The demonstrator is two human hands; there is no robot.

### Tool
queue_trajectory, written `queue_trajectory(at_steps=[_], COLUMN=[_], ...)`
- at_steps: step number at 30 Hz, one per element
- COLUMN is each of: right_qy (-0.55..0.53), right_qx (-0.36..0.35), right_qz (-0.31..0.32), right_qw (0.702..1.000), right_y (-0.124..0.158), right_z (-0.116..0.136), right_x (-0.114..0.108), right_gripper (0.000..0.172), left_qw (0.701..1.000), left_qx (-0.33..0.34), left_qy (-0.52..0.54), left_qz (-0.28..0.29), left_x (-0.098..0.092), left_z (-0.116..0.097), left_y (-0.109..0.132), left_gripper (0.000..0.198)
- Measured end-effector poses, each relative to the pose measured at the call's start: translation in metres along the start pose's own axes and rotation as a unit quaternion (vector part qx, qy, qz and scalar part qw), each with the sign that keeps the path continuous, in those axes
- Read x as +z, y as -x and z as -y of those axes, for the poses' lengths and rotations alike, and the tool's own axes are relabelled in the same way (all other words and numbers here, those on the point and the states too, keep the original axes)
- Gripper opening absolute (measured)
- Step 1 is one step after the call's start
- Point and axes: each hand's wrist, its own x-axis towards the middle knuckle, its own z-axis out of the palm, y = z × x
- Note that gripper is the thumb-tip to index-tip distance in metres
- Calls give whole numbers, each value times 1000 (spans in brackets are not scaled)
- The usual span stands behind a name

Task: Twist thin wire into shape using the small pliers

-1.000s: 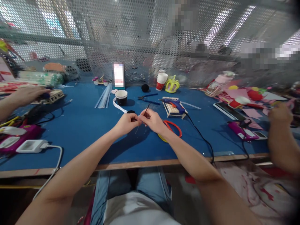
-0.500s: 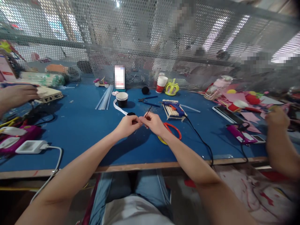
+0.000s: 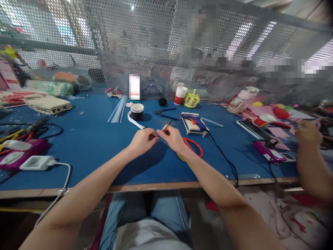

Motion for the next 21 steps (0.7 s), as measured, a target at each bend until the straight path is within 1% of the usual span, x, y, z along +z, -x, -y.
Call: queue_trajectory(at_steps=[3, 5, 7, 9, 11, 13, 18, 21], right_qy=[9, -1, -38, -77, -90, -65, 41, 47], right_qx=[5, 7, 1, -7, -11, -13, -34, -37], right_qz=[-20, -19, 10, 52, 77, 71, 2, -17], right_qw=[1000, 1000, 999, 996, 993, 995, 999, 998], right_y=[0, 1, 1, 1, 1, 1, 0, 0], right_z=[-1, 0, 2, 5, 5, 5, -1, -1], right_x=[2, 2, 0, -2, -3, -3, 0, 1], right_gripper=[37, 37, 34, 33, 32, 32, 35, 36], left_qw=[1000, 1000, 997, 987, 978, 981, 999, 1000], left_qx=[13, 7, -13, -39, -56, -55, -8, 12], left_qy=[-27, -4, 66, 146, 186, 171, 35, -7], left_qz=[-10, -3, 23, 55, 72, 66, 6, -8], left_x=[0, 0, -1, -2, -2, -2, 1, 0], left_z=[-1, 1, 4, 7, 10, 11, 7, 4], left_y=[0, -1, -1, -2, -3, -3, -2, -1], left_gripper=[10, 12, 16, 22, 26, 25, 18, 16])
